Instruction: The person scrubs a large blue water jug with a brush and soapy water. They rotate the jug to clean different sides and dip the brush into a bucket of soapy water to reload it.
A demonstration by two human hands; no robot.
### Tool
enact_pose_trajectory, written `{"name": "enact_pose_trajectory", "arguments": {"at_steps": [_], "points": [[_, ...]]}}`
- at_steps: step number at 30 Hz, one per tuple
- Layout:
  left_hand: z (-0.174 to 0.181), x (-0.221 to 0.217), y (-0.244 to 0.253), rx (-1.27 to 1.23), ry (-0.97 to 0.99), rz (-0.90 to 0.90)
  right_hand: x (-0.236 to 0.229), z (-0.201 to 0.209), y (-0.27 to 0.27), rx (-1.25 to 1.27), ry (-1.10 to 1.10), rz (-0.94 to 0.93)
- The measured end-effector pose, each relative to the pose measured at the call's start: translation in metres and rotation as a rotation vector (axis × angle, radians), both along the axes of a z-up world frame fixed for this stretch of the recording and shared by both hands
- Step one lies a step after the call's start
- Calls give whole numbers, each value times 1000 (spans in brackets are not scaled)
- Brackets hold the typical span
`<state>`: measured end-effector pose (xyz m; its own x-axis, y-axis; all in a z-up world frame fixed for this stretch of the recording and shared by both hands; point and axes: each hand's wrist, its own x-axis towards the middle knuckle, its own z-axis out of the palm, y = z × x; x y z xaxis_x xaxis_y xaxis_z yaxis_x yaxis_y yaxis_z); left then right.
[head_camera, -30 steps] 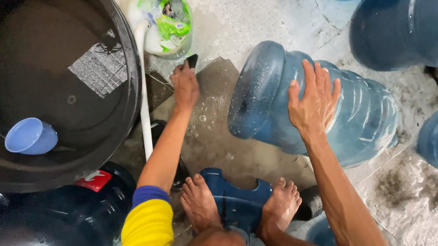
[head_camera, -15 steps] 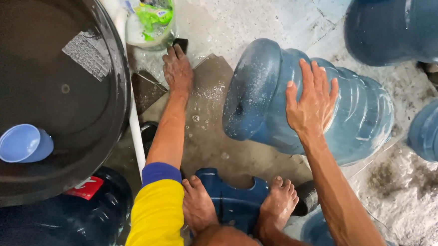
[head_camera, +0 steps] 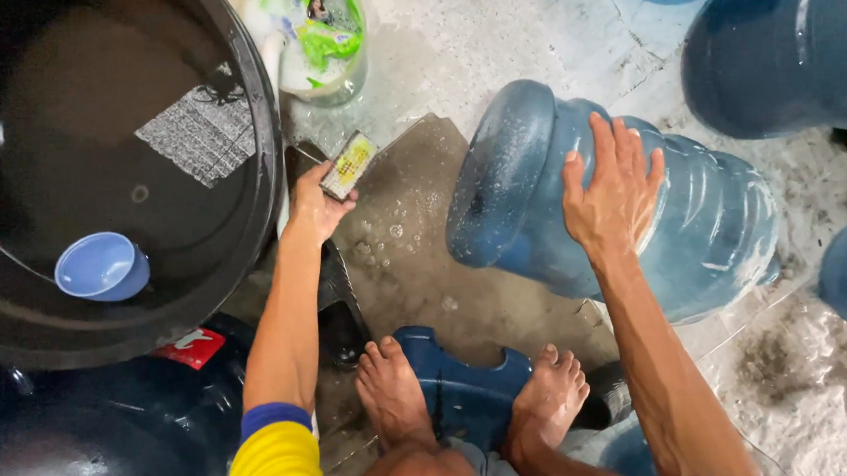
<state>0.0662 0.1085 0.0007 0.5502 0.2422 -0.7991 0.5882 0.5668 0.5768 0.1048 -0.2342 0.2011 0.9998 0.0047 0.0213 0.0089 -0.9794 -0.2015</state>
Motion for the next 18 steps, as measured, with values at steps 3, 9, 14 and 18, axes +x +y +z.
{"name": "enact_pose_trajectory", "arguments": {"at_steps": [3,9,14,18], "points": [[76,-5,-22,-370,14,248,-4,3,2,11,29,-13],[156,-43,-85,-596,-427,-59,-7,1,1,7,42,-26],[193,-76,-158,693,-788,-742,-9,-2,2,-8,18,-25],[189,21,-189,1341,-806,-623,-23,5,6,-33,-2,-18]]}}
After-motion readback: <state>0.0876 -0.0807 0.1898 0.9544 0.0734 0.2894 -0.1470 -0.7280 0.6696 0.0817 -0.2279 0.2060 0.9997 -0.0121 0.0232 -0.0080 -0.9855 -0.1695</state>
